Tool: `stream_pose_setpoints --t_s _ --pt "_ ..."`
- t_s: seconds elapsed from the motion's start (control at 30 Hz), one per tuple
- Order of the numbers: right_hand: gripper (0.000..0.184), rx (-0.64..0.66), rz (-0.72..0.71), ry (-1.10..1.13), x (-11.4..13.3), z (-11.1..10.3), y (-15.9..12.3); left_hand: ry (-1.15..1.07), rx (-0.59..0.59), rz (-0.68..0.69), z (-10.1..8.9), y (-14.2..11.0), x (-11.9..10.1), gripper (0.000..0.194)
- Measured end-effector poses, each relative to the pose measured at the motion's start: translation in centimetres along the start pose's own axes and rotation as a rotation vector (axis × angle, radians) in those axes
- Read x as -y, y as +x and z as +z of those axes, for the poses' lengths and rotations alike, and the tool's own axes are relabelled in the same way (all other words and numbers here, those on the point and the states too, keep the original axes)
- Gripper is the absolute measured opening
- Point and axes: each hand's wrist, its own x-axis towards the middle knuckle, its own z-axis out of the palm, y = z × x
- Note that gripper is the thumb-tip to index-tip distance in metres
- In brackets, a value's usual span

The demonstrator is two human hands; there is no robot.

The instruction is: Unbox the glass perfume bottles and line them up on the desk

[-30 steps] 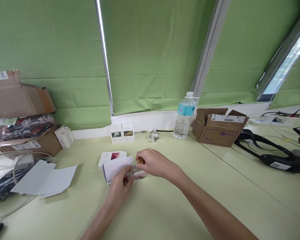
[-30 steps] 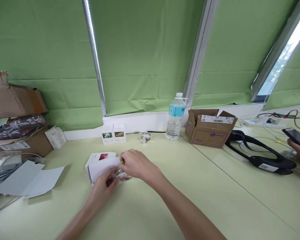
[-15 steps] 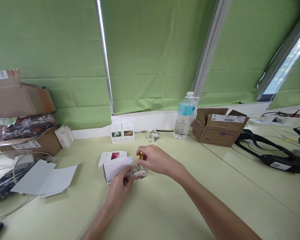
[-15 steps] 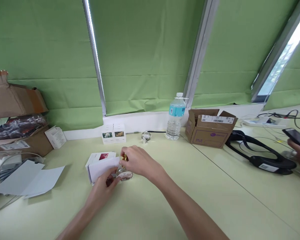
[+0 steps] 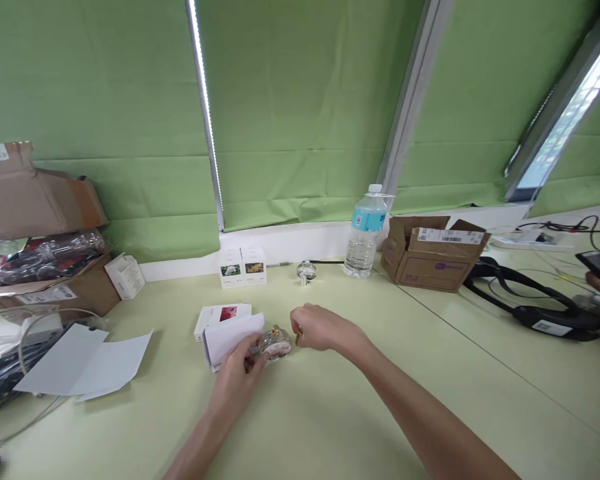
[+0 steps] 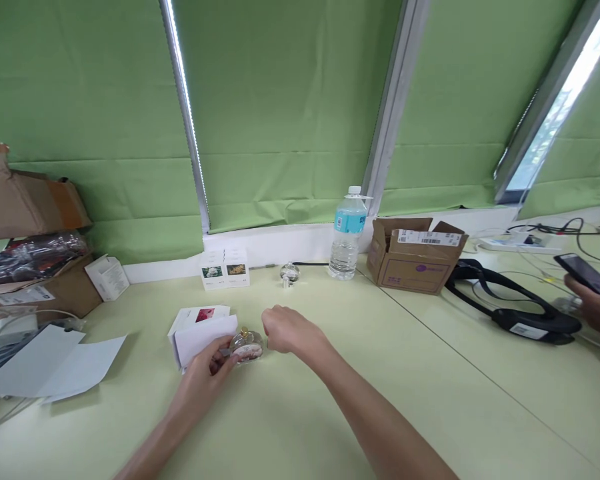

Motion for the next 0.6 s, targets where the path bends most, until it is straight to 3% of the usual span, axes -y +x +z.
stream_pose_setpoints --t_s 0.17,0.33,0.43,0.6 --pt "0.027 0.099 0.014 -0.024 0.9 1.7 1.2 -0.011 0.011 -0.024 -0.1 0.0 0.1 0.039" --pt "0.040 0.136 0.018 0.011 0.0 0.7 1.1 -0.015 0.022 -0.032 0.0 0.1 0.3 0.041" --pt "0.050 0.072 -0.020 0.097 -0.7 -0.6 0.3 -0.017 0.028 -0.036 0.1 0.1 0.3 0.041" --pt "0.041 -0.094 -0.191 0.367 -0.1 -1.2 -0.2 -0.041 0.035 -0.046 0.0 0.0 0.1 0.040"
